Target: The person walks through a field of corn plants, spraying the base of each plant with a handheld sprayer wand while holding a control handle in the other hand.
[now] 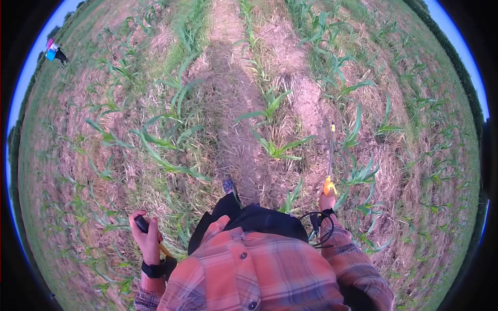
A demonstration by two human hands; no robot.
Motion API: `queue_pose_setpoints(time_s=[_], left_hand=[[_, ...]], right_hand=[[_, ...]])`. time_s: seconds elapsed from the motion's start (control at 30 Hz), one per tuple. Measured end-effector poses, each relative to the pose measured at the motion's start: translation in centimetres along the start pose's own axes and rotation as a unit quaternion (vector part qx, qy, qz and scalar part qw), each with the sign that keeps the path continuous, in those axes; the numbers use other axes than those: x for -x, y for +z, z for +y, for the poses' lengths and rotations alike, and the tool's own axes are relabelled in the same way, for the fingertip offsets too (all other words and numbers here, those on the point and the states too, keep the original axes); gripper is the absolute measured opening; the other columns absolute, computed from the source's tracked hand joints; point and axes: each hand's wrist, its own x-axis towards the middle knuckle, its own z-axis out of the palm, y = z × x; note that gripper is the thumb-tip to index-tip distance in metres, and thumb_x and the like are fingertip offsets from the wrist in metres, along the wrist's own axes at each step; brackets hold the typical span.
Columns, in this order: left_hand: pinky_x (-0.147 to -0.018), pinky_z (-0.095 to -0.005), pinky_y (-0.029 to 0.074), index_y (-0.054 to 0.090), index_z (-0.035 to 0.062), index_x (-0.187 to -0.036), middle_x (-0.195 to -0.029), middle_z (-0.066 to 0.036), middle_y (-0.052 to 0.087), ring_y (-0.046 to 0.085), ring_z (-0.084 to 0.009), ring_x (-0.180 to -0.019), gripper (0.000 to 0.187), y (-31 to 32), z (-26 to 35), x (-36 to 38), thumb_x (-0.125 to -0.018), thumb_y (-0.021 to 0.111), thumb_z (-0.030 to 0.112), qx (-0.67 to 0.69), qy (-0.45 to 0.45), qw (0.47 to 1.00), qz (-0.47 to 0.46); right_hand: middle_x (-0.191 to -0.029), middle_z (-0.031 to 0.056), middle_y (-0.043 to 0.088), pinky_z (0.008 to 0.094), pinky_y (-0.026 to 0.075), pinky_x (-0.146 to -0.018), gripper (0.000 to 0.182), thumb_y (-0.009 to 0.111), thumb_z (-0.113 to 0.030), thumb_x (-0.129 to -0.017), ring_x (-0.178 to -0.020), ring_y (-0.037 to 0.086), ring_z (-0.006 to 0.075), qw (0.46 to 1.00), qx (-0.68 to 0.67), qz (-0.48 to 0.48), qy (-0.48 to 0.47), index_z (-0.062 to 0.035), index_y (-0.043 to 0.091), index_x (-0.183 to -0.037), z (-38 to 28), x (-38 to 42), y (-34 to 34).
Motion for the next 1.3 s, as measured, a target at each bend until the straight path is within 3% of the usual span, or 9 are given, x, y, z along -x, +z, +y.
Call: queue_pose_setpoints(time_s=[0.17,0.23,0.37,0.47,0.57,0.83,1.17,1.23,1.3], left_hand=[[-0.044,-0.0212,0.033,0.045,0.0082,-0.087,-0.062,0.001,0.04,0.037,-0.0059,-0.048,0.02,5.1,-9.8,-8.8,-0.072,0.054,0.0,-0.11,-0.001,0.993,-0.039],[-0.033,-0.0251,0.027,0.046,0.0102,-0.084,-0.055,0.002,0.036,0.033,-0.0073,-0.037,0.016,7.9,-15.4,-12.0,-0.072,0.053,0.002,-0.124,0.167,0.978,-0.026],[-0.035,-0.0258,0.027,0.046,0.0108,-0.082,-0.053,0.002,0.035,0.033,-0.0076,-0.038,0.016,7.9,-14.6,-14.9,-0.071,0.054,0.003,-0.141,0.061,0.988,-0.01],[-0.036,-0.0258,0.028,0.046,0.011,-0.083,-0.052,0.001,0.035,0.034,-0.0074,-0.039,0.017,7.7,-15.3,-16.8,-0.07,0.054,0.003,-0.189,0.108,0.976,0.02],[-0.053,-0.0268,0.036,0.046,0.006,-0.082,-0.066,-0.004,0.044,0.038,-0.0125,-0.056,0.018,7.5,-14.7,-18.9,-0.068,0.056,0.002,-0.133,-0.083,0.987,-0.017],[-0.033,-0.0195,0.028,0.043,0.0083,-0.088,-0.056,0.002,0.039,0.035,-0.0043,-0.038,0.02,5.2,-7.4,-20.8,-0.073,0.054,0.001,-0.011,-0.093,0.995,-0.03],[-0.027,-0.0202,0.026,0.042,0.0089,-0.088,-0.055,0.001,0.037,0.032,-0.0051,-0.032,0.018,8.1,-5.2,-24.9,-0.074,0.049,-0.001,0.004,-0.068,0.997,0.046],[-0.036,-0.0214,0.028,0.045,0.0087,-0.084,-0.062,0.001,0.036,0.032,-0.0051,-0.041,0.017,11.9,-8.9,-27.7,-0.071,0.053,0.001,-0.036,-0.044,0.998,0.027],[-0.041,-0.0221,0.028,0.046,0.0087,-0.082,-0.063,0.002,0.035,0.031,-0.0058,-0.048,0.016,14.4,-9.9,-29.4,-0.07,0.054,0.001,-0.099,-0.001,0.995,0.021]], right_hand=[[-0.076,0.0226,0.057,0.044,0.043,-0.066,0.031,0.055,-0.026,-0.068,-0.073,0.055,0.0383,1.0,0.02,0.014,-0.012,0.0021,0.056,-0.081,-3.7,-0.7,1.7],[-0.077,0.0219,0.058,0.0439,0.043,-0.067,0.03,0.055,-0.026,-0.069,-0.075,0.055,0.037,0.998,0.045,-0.033,-0.03,-0.0006,0.056,-0.084,-2.3,-3.5,4.9],[-0.08,0.0201,0.057,0.0435,0.042,-0.067,0.027,0.055,-0.026,-0.07,-0.077,0.054,0.0364,0.993,0.0,-0.113,-0.036,-0.006,0.056,-0.088,-11.1,-1.0,5.8],[-0.08,0.0193,0.057,0.0421,0.042,-0.065,0.025,0.053,-0.025,-0.073,-0.077,0.053,0.0367,0.957,0.061,-0.168,-0.23,-0.0048,0.055,-0.087,-19.0,2.6,4.5],[-0.07,0.0167,0.057,0.0384,0.042,-0.06,0.022,0.054,-0.023,-0.071,-0.072,0.056,0.0303,0.939,0.017,-0.2,-0.281,-0.0061,0.056,-0.085,-21.2,3.3,7.3],[-0.083,0.0141,0.058,0.0382,0.042,-0.067,0.032,0.055,-0.029,-0.07,-0.078,0.055,0.0305,0.782,0.084,-0.514,-0.342,-0.0083,0.054,-0.095,-27.8,4.2,9.3],[-0.078,0.0086,0.057,0.0319,0.04,-0.064,0.018,0.052,-0.02,-0.073,-0.071,0.054,0.0207,0.704,0.031,-0.548,-0.451,-0.0064,0.056,-0.084,-32.8,-2.1,15.6],[-0.087,0.0154,0.058,0.0361,0.041,-0.071,0.034,0.053,-0.032,-0.071,-0.081,0.056,0.0301,0.742,0.033,-0.587,-0.321,-0.0104,0.054,-0.098,-32.9,-4.5,18.0],[-0.083,0.0173,0.057,0.0392,0.042,-0.067,0.031,0.053,-0.03,-0.071,-0.078,0.055,0.0329,0.75,0.094,-0.499,-0.424,-0.0105,0.055,-0.095,-35.0,-5.3,15.0]])
